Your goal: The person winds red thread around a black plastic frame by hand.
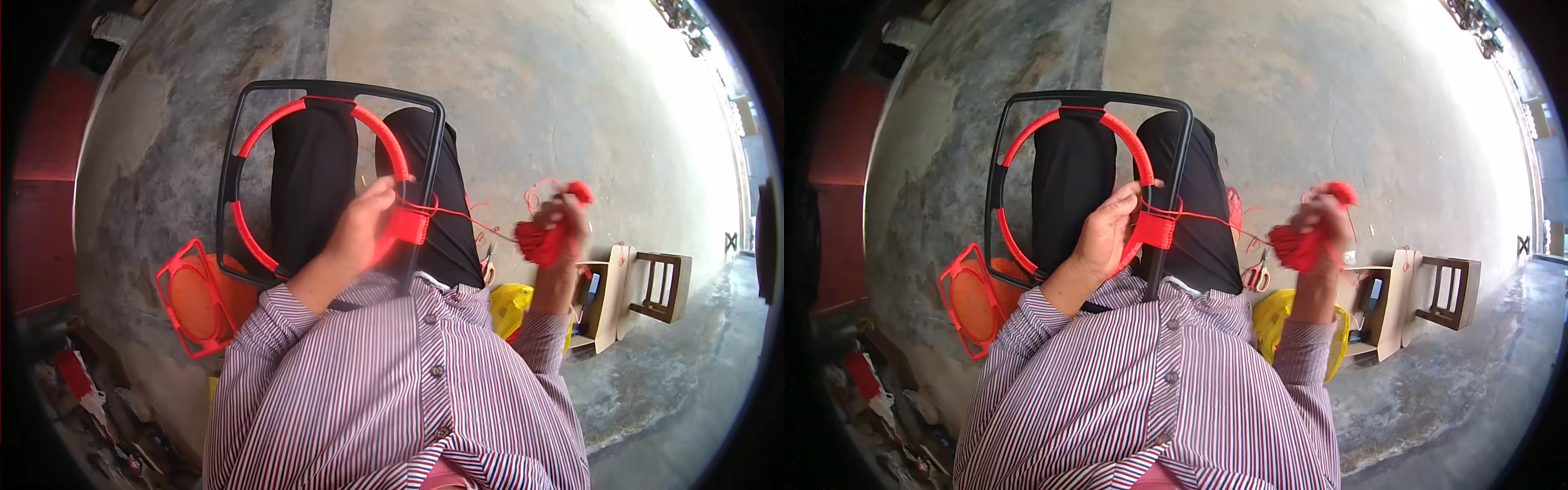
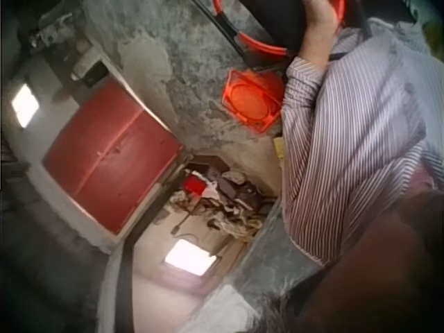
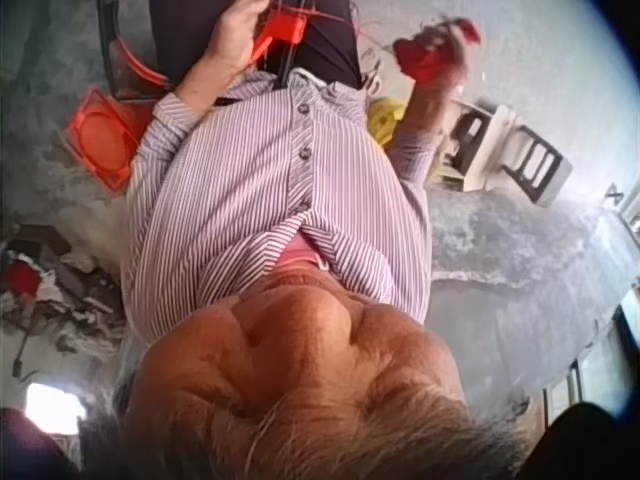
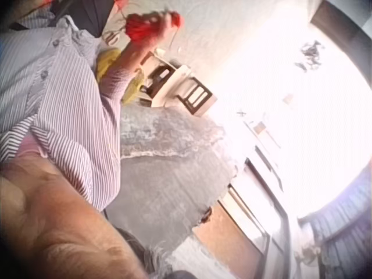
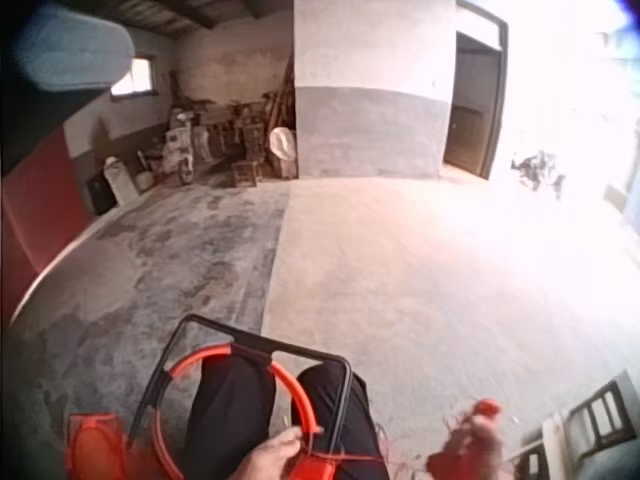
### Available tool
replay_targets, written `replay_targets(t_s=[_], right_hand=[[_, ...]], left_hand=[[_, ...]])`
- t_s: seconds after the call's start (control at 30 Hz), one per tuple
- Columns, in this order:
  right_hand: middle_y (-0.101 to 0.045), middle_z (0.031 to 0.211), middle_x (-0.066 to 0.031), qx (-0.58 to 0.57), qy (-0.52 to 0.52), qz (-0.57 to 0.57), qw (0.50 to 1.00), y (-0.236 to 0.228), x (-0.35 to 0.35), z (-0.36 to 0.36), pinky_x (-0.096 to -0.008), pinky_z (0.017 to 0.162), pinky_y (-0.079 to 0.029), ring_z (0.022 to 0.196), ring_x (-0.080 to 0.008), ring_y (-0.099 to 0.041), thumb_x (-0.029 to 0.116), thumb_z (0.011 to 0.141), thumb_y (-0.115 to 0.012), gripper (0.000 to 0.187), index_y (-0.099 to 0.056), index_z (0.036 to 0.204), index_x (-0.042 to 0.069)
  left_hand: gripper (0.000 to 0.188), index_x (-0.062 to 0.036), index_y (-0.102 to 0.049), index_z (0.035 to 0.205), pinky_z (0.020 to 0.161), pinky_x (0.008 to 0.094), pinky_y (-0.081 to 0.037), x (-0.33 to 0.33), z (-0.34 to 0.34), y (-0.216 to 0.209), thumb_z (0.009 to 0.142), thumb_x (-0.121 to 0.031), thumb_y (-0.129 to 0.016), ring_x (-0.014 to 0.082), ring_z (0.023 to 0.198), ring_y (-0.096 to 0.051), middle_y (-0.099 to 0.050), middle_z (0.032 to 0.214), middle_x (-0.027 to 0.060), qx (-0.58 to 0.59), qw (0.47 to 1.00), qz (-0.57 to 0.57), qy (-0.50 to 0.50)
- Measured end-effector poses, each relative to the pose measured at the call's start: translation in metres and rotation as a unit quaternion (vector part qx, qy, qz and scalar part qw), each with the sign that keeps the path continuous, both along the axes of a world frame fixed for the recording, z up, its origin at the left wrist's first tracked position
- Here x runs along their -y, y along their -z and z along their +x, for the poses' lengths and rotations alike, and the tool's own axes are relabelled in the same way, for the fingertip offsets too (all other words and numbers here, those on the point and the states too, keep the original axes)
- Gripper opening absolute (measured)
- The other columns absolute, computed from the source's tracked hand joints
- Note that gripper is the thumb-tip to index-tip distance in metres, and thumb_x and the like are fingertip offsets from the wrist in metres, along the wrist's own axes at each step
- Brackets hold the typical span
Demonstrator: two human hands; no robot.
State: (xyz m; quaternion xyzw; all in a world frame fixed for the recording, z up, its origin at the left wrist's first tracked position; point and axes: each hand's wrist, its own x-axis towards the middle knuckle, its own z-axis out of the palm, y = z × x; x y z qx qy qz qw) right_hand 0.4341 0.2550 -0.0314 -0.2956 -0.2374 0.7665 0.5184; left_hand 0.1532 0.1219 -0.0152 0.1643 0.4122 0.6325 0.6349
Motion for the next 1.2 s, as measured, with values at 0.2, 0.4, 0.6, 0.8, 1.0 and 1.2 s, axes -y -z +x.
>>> replay_targets(t_s=[0.2,0.4,0.6,0.8,1.0,1.2], right_hand=[[-0.059,0.067,-0.0009,0.249,-0.299,0.030,0.921,-0.011,0.040,-0.077,-0.0238,0.052,-0.044,0.056,-0.0089,-0.055,0.011,0.082,-0.067,0.014,-0.060,0.091,0.004],[-0.059,0.066,0.0016,0.325,-0.259,0.061,0.907,-0.009,0.031,-0.063,-0.0228,0.056,-0.046,0.059,-0.0074,-0.057,0.014,0.081,-0.073,0.016,-0.061,0.088,0.005],[-0.060,0.071,0.0020,0.274,-0.331,0.073,0.900,-0.012,0.041,-0.082,-0.0228,0.056,-0.045,0.060,-0.0071,-0.056,0.013,0.083,-0.071,0.016,-0.061,0.092,0.004],[-0.058,0.064,0.0006,0.305,-0.233,0.026,0.923,0.005,0.039,-0.059,-0.0240,0.054,-0.042,0.057,-0.0079,-0.054,0.013,0.082,-0.072,0.014,-0.059,0.080,0.006],[-0.057,0.065,0.0003,0.284,-0.191,0.033,0.939,0.019,0.059,-0.049,-0.0247,0.055,-0.041,0.058,-0.0083,-0.053,0.010,0.079,-0.072,0.013,-0.059,0.079,0.005],[-0.066,0.084,-0.0113,0.025,-0.163,-0.047,0.985,0.031,0.024,-0.021,-0.0292,0.065,-0.049,0.073,-0.0181,-0.063,0.021,0.085,-0.061,0.039,-0.059,0.115,-0.004]], left_hand=[[0.040,0.0067,-0.047,0.123,0.093,0.0395,-0.050,0.001,-0.005,0.004,0.092,-0.017,-0.039,0.0278,0.107,-0.061,-0.061,0.113,0.0187,0.081,0.995,-0.009,0.065],[0.037,0.0069,-0.049,0.117,0.085,0.0517,-0.053,-0.006,0.001,-0.007,0.094,-0.020,-0.037,0.0374,0.096,-0.064,-0.062,0.107,0.0233,0.036,0.996,-0.059,0.059],[0.036,0.0065,-0.049,0.116,0.084,0.0527,-0.053,-0.007,0.000,-0.009,0.092,-0.017,-0.035,0.0381,0.097,-0.064,-0.062,0.106,0.0239,0.081,0.993,-0.080,0.036],[0.038,0.0067,-0.048,0.116,0.084,0.0544,-0.053,-0.006,-0.001,-0.009,0.085,-0.013,-0.037,0.0397,0.098,-0.063,-0.062,0.104,0.0251,0.056,0.995,-0.074,0.045],[0.044,0.0039,-0.047,0.119,0.055,0.0388,-0.056,-0.008,-0.005,-0.016,0.079,-0.013,-0.040,0.0391,0.081,-0.069,-0.065,0.097,0.0271,0.042,0.989,-0.112,0.084],[0.049,0.0025,-0.041,0.129,0.083,0.0359,-0.054,-0.005,-0.011,0.003,0.080,-0.004,-0.040,0.0266,0.096,-0.064,-0.061,0.106,0.0196,-0.052,0.998,-0.029,0.014]])
